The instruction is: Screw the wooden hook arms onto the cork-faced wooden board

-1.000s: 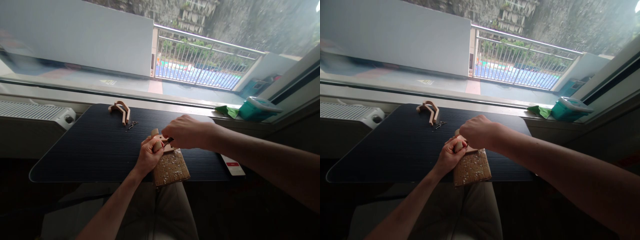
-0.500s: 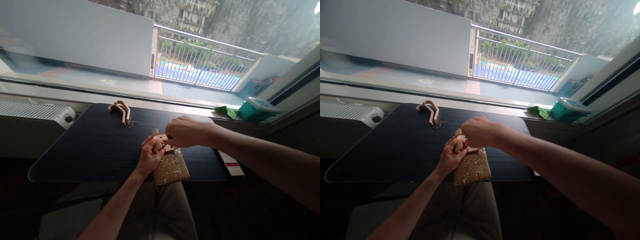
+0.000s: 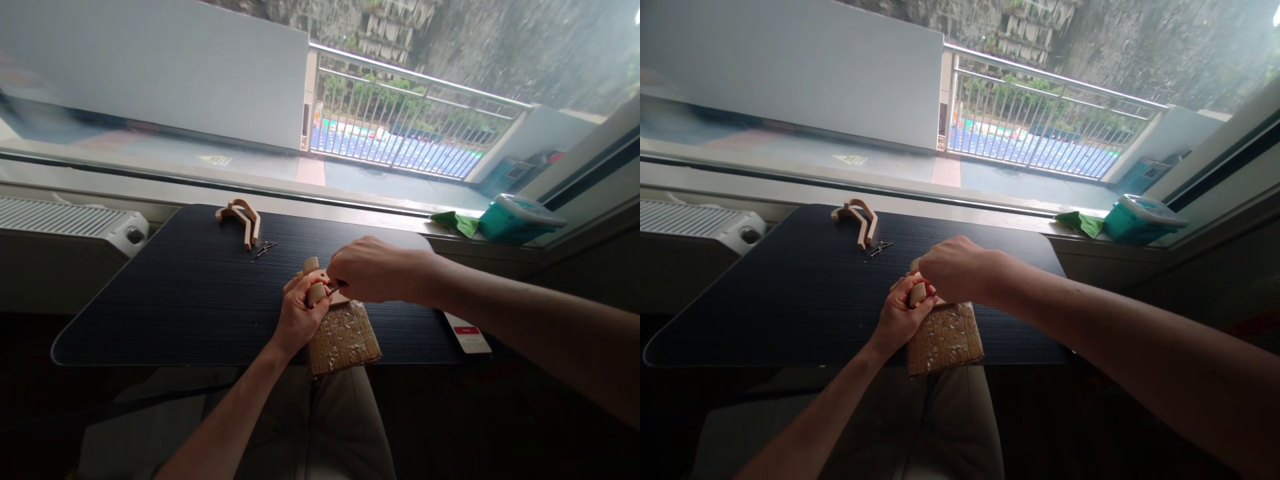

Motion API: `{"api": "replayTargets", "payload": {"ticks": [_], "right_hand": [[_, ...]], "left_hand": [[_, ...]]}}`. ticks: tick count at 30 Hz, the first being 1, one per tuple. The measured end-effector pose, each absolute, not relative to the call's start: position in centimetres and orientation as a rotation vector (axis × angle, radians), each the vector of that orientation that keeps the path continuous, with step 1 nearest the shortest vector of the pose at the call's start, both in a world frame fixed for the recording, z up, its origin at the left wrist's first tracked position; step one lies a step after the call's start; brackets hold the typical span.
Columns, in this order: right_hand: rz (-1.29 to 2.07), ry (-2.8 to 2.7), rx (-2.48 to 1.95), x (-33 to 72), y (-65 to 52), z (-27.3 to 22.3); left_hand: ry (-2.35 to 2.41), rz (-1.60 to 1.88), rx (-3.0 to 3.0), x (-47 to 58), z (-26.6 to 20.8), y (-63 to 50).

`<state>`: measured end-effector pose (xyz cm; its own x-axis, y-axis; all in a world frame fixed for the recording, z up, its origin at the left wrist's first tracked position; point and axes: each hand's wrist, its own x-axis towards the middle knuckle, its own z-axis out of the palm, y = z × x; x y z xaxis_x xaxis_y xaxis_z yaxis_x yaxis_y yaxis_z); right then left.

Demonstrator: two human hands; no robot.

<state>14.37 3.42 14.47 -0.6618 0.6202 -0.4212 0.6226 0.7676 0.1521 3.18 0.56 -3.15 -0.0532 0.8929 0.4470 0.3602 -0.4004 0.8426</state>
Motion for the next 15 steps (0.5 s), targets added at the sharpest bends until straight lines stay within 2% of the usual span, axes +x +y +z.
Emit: {"api": "replayTargets", "payload": {"ticks": [5,15], "right_hand": [[-0.052,2.411,1.078,14.7,3.9,14.6],[0.032,2.483,0.906,13.5,4.2,16.0]], "left_hand": [[1.363,1.438,1.722,3.2,-3.1,0.5],[1.356,1.416,1.732,3.1,-3.1,0.6]]}}
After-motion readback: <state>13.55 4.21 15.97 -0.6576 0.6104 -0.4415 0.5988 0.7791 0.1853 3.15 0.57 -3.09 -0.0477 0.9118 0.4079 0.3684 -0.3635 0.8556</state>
